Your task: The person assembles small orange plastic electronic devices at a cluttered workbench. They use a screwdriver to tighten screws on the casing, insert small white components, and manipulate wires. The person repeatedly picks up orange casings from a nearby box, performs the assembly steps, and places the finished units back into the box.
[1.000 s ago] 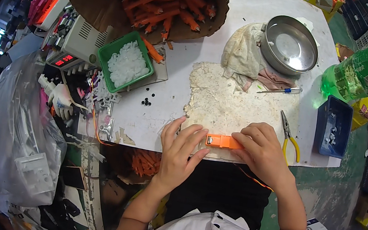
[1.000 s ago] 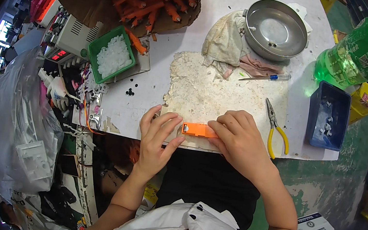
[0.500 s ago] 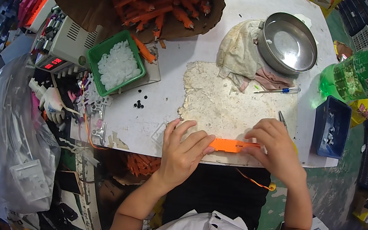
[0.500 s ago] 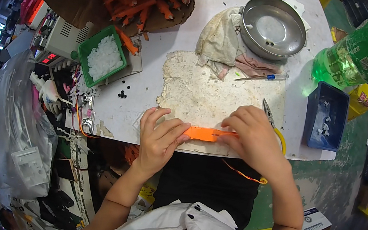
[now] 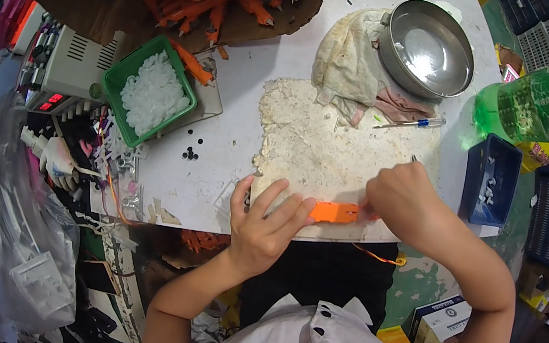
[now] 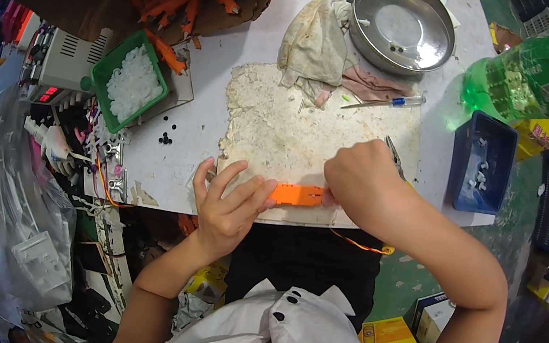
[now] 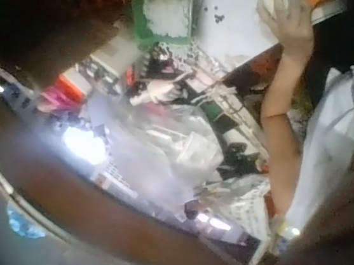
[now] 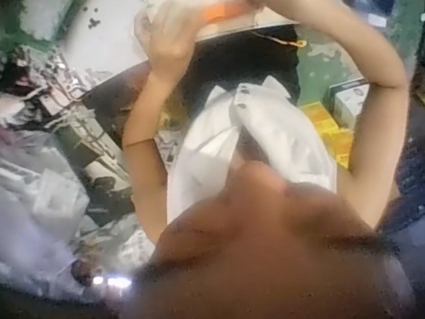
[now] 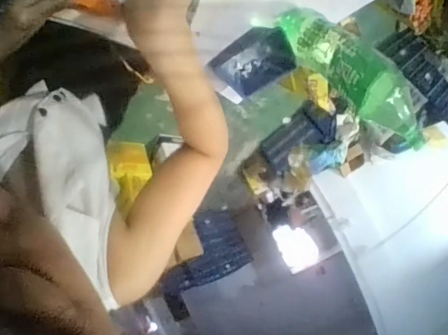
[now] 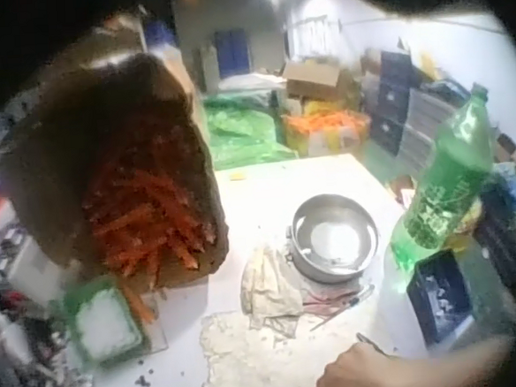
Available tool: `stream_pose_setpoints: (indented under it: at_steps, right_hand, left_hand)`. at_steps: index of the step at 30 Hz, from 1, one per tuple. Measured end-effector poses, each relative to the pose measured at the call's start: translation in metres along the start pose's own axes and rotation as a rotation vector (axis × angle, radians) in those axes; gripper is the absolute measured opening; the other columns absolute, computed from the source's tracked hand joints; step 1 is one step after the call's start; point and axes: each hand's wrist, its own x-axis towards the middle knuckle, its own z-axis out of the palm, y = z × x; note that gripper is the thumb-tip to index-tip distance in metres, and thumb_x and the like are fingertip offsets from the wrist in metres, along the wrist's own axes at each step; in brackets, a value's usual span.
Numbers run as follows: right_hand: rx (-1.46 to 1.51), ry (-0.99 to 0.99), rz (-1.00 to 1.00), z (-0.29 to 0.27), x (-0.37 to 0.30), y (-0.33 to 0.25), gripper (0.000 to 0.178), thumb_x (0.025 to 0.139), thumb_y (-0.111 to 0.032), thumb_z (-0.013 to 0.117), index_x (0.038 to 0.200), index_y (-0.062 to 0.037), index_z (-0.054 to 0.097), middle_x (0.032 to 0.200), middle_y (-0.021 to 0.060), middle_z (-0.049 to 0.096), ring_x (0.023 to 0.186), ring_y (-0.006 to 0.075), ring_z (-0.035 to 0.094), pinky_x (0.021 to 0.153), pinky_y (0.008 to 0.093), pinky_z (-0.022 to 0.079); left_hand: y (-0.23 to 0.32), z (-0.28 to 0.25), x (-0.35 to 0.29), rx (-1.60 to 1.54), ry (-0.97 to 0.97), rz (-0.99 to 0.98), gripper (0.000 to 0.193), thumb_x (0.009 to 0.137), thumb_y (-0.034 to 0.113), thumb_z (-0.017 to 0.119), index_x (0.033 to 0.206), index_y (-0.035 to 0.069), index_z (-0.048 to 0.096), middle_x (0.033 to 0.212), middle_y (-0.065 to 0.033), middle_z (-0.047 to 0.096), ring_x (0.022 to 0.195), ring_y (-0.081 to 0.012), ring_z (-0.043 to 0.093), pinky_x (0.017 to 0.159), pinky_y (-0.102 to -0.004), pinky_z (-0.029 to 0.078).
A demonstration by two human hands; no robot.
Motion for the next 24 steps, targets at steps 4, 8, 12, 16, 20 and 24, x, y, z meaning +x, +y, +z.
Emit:
stream_pose_setpoints:
  at_steps: [4, 8, 12, 16, 20, 24]
  right_hand:
    - [0.057, 0.160, -0.084, -0.018, 0.006, 0.000, 0.021, 0.068, -0.025, 0.075, 0.063, -0.0064, 0.068, 0.062, 0.0110, 0.063, 0.065, 0.0281, 0.065, 0.058, 0.0368, 0.047]
    - [0.056, 0.323, -0.150, -0.004, 0.028, -0.016, 0.030, 0.060, -0.034, 0.081, 0.065, -0.0059, 0.069, 0.063, 0.0094, 0.064, 0.066, 0.0266, 0.067, 0.057, 0.0368, 0.048]
    - [0.110, 0.119, -0.011, -0.010, 0.027, -0.018, 0.039, 0.059, -0.040, 0.081, 0.068, -0.0038, 0.067, 0.063, 0.0089, 0.064, 0.066, 0.0283, 0.066, 0.059, 0.0376, 0.049]
    - [0.348, 0.219, 0.187, 0.019, -0.012, -0.001, 0.042, 0.067, -0.039, 0.078, 0.086, -0.0039, 0.064, 0.079, 0.0108, 0.065, 0.078, 0.0293, 0.065, 0.066, 0.0366, 0.049]
    - [0.517, 0.621, 0.155, 0.064, -0.039, -0.015, 0.035, 0.072, -0.028, 0.077, 0.090, -0.0033, 0.060, 0.087, 0.0103, 0.063, 0.081, 0.0283, 0.061, 0.070, 0.0354, 0.048]
    - [1.129, 0.913, 0.195, 0.091, -0.054, -0.044, 0.032, 0.075, -0.020, 0.077, 0.097, -0.0016, 0.062, 0.093, 0.0056, 0.062, 0.088, 0.0190, 0.061, 0.077, 0.0303, 0.046]
  left_hand:
    - [0.000, 0.001, 0.000, 0.008, 0.015, 0.001, 0.031, 0.073, 0.019, 0.076, 0.102, 0.013, 0.071, 0.097, 0.0003, 0.064, 0.105, -0.0215, 0.057, 0.102, -0.0505, 0.029]
    - [0.000, 0.004, 0.000, 0.083, 0.024, 0.073, 0.028, 0.074, 0.019, 0.075, 0.100, 0.012, 0.071, 0.093, 0.0002, 0.062, 0.104, -0.0203, 0.057, 0.102, -0.0504, 0.029]
    - [-0.003, 0.001, 0.004, 0.075, 0.069, 0.088, 0.025, 0.076, 0.021, 0.073, 0.099, 0.011, 0.070, 0.089, 0.0018, 0.061, 0.102, -0.0189, 0.057, 0.102, -0.0486, 0.030]
    - [-0.005, 0.002, 0.002, -0.045, 0.027, 0.035, 0.024, 0.078, 0.022, 0.071, 0.100, 0.011, 0.069, 0.087, 0.0004, 0.061, 0.099, -0.0182, 0.056, 0.103, -0.0452, 0.031]
    - [-0.004, 0.004, 0.003, -0.081, 0.002, 0.028, 0.030, 0.079, 0.021, 0.069, 0.106, 0.008, 0.064, 0.089, -0.0029, 0.061, 0.099, -0.0221, 0.055, 0.103, -0.0472, 0.030]
    - [0.011, -0.001, -0.013, -0.179, 0.078, -0.002, 0.034, 0.081, 0.019, 0.068, 0.110, 0.004, 0.061, 0.089, -0.0054, 0.059, 0.098, -0.0257, 0.053, 0.104, -0.0486, 0.028]
